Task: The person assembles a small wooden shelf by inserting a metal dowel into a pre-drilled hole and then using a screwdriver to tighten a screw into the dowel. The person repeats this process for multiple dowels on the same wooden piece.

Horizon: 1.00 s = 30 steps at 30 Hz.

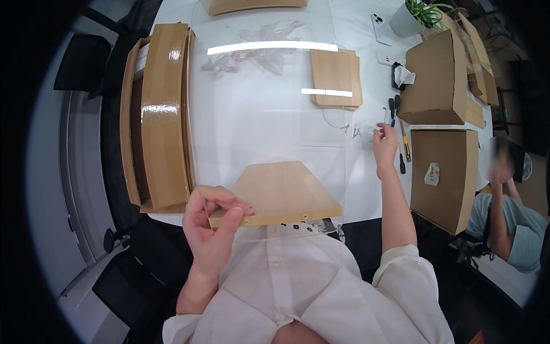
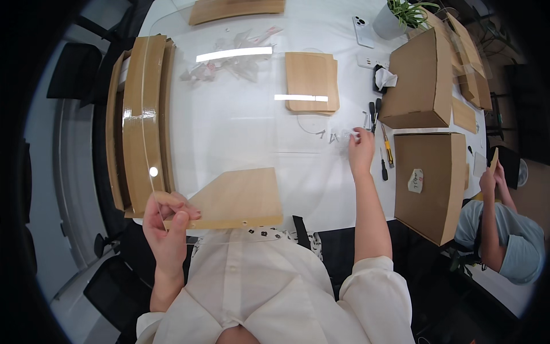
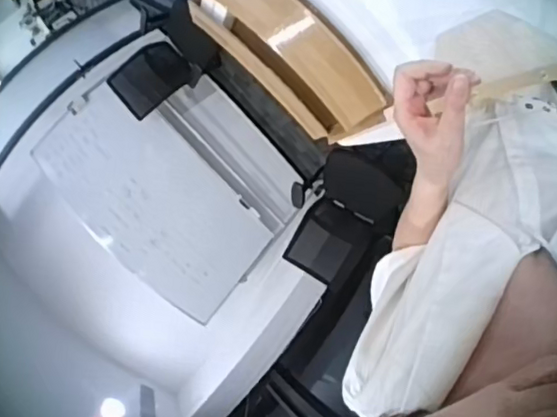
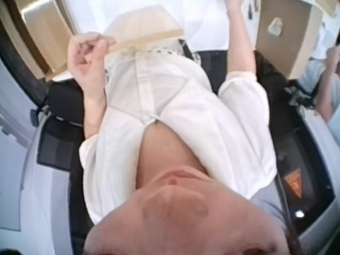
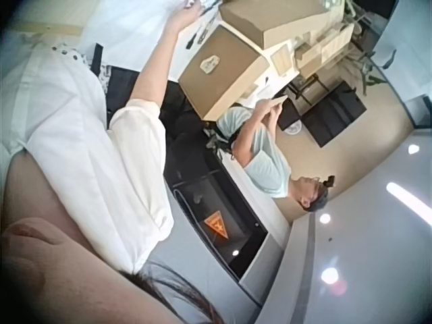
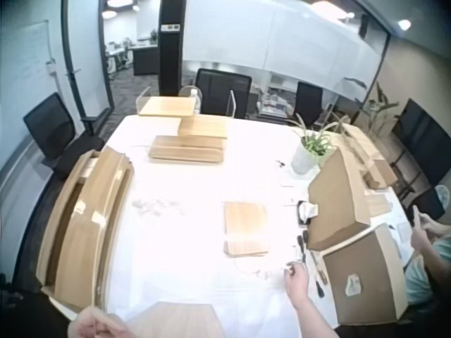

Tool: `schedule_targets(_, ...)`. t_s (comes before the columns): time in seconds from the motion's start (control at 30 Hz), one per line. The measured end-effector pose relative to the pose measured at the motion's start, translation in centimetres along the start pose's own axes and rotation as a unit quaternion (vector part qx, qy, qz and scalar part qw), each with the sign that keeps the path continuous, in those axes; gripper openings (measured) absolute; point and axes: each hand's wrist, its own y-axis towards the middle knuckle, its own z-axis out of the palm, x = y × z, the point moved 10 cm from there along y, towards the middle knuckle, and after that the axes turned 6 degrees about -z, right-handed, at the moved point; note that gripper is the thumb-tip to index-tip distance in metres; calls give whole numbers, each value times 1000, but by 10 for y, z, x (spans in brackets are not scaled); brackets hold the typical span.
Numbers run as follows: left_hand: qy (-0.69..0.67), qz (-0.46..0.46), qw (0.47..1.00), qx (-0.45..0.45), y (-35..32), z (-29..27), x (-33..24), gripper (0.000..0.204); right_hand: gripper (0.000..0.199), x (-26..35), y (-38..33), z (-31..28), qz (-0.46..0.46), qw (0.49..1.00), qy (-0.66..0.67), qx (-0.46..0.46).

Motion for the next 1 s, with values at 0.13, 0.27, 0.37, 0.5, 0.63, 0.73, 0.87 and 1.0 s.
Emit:
schedule_targets(0.13,7,0,1000,6,1,2,-2,15,14,13,-3,49,-19,985,79,155)
schedule_targets(0.27,13,-1,1000,4,1,2,-2,14,17,-13,-11,65,71,978,7,195)
schedule_targets(0.37,13,3,1000,4,1,1,-1,14,19,-16,-13,64,107,979,-2,174)
schedule_targets(0.5,19,7,1000,2,1,1,-3,15,15,-6,-7,65,-7,993,-45,111)
schedule_targets(0.63,14,6,1000,2,2,1,-3,15,11,-34,-11,82,60,993,-27,102)
schedule_targets(0.73,11,3,1000,3,1,1,-3,15,8,-26,-9,78,11,997,-48,65)
schedule_targets(0.87,19,-3,1000,4,1,3,-3,15,4,-17,-9,66,36,998,-7,54)
schedule_targets(1.0,18,-9,1000,8,2,6,-4,14,4,-13,-8,50,147,977,135,70)
